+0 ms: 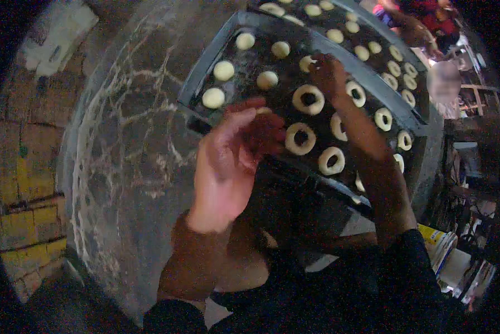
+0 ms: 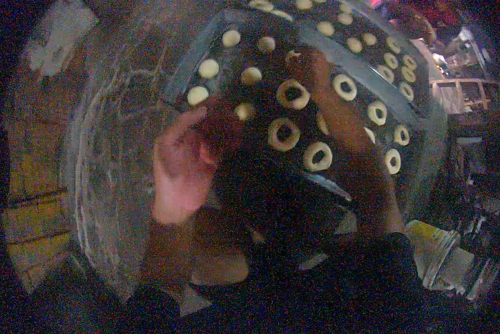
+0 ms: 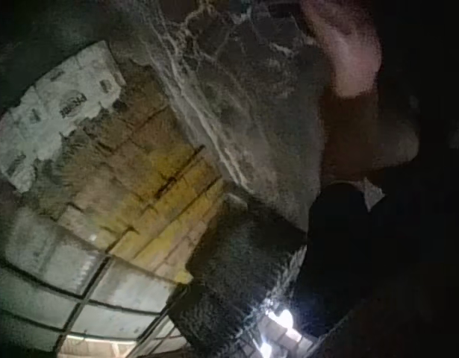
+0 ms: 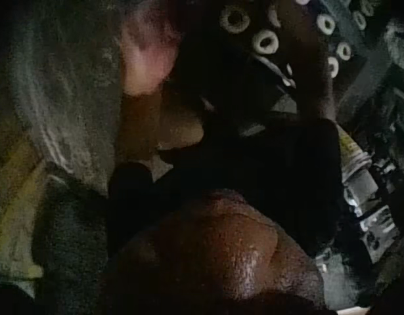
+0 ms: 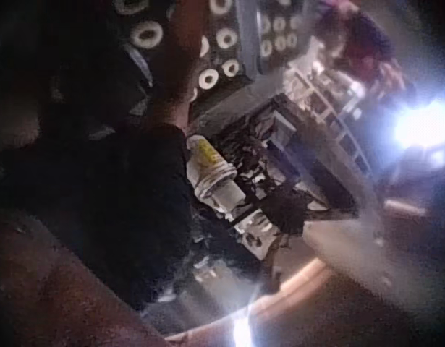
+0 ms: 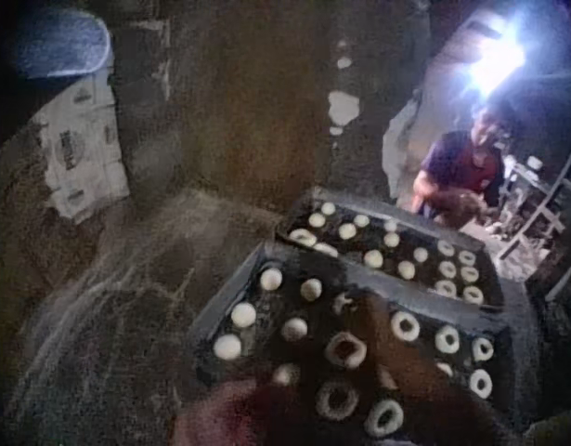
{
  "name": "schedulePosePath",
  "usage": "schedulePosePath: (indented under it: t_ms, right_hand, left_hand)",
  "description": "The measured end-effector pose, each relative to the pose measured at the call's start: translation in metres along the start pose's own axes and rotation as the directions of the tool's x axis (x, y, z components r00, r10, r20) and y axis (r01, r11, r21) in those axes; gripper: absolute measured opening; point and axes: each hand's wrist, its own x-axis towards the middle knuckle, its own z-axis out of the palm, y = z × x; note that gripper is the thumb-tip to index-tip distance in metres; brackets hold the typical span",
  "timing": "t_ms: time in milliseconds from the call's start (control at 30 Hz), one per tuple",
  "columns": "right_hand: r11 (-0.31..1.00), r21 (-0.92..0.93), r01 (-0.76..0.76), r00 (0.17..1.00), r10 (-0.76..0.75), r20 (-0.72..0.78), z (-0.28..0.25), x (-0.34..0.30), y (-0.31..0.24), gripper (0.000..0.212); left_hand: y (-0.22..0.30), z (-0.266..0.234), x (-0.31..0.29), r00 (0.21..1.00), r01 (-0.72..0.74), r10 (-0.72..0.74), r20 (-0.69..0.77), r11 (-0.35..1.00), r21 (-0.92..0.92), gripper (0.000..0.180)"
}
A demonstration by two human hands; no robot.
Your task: The person shapes small dough balls into rings by hand and places them onto metal baking trays. Other workers are visible in the background performing similar tasks.
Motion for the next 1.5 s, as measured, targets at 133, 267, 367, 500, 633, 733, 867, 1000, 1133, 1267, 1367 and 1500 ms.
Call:
schedulePosePath:
  t_ms: [133,267,367,500,633,733,867,1000,1133,1267,1367,1500]
  right_hand:
    - [0.875,-0.44,0.202,0.948,-0.061,0.314,0.032,0.033,0.031,0.023]
    - [0.985,-0.151,0.08,0.994,-0.068,0.082,0.009,0.03,-0.003,0.045]
    - [0.952,0.286,-0.112,0.99,0.083,0.11,-0.056,-0.015,-0.08,0.049]
    - [0.836,0.519,-0.178,0.984,0.146,0.103,-0.155,-0.089,-0.183,0.054]
    - [0.519,0.814,-0.262,0.946,0.303,0.111,-0.224,-0.126,-0.233,0.066]
    - [0.487,0.826,-0.283,0.933,0.341,0.119,-0.253,-0.151,-0.247,0.076]
    - [0.697,0.689,-0.196,0.941,0.331,-0.067,-0.271,-0.195,-0.257,0.071]
    - [0.839,0.521,-0.158,0.961,0.251,-0.113,-0.299,-0.214,-0.246,0.056]
    - [0.946,0.2,-0.253,0.947,0.285,-0.147,-0.317,-0.21,-0.222,0.038]
    - [0.764,0.465,-0.447,0.894,0.36,0.268,-0.314,-0.235,-0.22,0.035]
    - [0.453,0.843,-0.29,0.954,0.201,0.221,-0.313,-0.254,-0.233,0.044]
    - [-0.051,0.977,-0.207,0.928,0.308,0.213,-0.326,-0.237,-0.259,0.065]
  left_hand:
    - [-0.007,0.009,0.009,0.998,0.066,-0.066,-0.002,0.995,0.074,0.03]
    - [-0.008,0.009,0.014,0.994,0.023,-0.012,-0.105,0.994,0.105,0.027]
    - [-0.018,0.01,0.017,0.971,-0.167,0.212,-0.106,0.928,0.333,0.031]
    - [-0.046,0.02,0.018,0.927,-0.375,0.291,0.237,0.714,0.591,0.041]
    - [-0.055,0.039,-0.009,0.88,-0.214,0.001,0.474,0.894,0.394,0.043]
    - [-0.064,0.061,-0.036,0.823,-0.406,0.156,0.546,0.834,0.374,0.037]
    - [-0.087,0.08,-0.062,0.784,-0.521,0.273,0.557,0.777,0.352,0.032]
    - [-0.11,0.088,-0.076,0.761,-0.371,0.245,0.6,0.924,0.094,0.043]
    - [-0.121,0.092,-0.088,0.654,-0.523,0.13,0.745,0.789,0.321,0.058]
    - [-0.117,0.09,-0.084,0.727,-0.679,0.29,0.623,0.441,0.587,0.072]
    - [-0.114,0.086,-0.075,0.807,-0.574,0.302,0.508,0.606,0.55,0.064]
    - [-0.109,0.086,-0.081,0.581,-0.573,0.313,0.751,0.813,0.105,0.057]
